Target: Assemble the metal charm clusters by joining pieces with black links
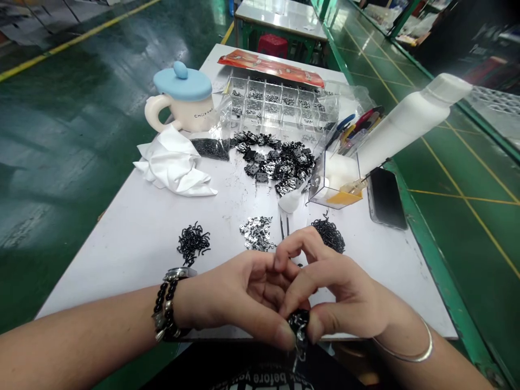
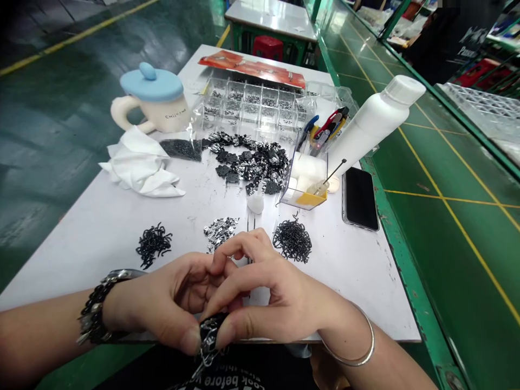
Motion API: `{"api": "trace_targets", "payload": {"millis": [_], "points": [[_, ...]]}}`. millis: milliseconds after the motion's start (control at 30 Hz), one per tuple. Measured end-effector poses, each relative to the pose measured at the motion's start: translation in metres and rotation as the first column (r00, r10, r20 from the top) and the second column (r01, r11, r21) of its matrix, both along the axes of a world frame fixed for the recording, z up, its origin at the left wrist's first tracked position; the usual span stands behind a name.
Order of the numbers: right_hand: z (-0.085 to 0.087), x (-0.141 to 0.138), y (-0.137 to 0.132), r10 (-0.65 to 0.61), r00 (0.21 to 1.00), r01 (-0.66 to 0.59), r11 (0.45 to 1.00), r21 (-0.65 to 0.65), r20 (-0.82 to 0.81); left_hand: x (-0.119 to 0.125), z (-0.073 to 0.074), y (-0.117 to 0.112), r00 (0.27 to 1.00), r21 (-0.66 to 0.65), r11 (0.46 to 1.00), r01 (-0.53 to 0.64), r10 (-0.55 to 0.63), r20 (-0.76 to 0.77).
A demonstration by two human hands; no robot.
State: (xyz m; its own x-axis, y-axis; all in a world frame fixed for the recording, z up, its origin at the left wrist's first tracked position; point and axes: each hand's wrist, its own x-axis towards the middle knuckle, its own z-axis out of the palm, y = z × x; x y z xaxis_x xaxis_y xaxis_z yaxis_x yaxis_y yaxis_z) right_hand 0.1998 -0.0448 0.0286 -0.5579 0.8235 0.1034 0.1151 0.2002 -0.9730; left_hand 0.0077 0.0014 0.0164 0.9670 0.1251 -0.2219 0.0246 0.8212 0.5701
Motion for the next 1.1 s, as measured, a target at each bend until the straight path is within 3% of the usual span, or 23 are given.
{"api": "trace_targets", "payload": {"millis": [200,400,867,1100], "points": [[-0.0008,0.0006,-0.0013,-0.002,0.993,-0.009,0.995,-0.099,-0.117,-0.0005,-0.0005,-0.0023,0.998,0.085,0.996,-0.014,0.019,-0.068],[0.0002,0.001,-0.001,0.028,0.995,-0.034,0.998,-0.058,-0.091,-0.0003,0.0001,-0.002,0.998,0.119,0.992,0.043,-0.036,-0.059],[-0.002,0.0017,-0.0021,0.036,0.993,-0.057,0.979,-0.197,-0.11,0.0007,0.0045,-0.0025,0.991,0.122,0.993,-0.009,0.025,-0.131],[-0.0029,0.0003,0.0004,0.05,0.988,-0.085,0.964,-0.251,-0.143,0.0006,0.0041,-0.0002,0.988,0.091,0.996,0.024,-0.009,-0.154]]}}
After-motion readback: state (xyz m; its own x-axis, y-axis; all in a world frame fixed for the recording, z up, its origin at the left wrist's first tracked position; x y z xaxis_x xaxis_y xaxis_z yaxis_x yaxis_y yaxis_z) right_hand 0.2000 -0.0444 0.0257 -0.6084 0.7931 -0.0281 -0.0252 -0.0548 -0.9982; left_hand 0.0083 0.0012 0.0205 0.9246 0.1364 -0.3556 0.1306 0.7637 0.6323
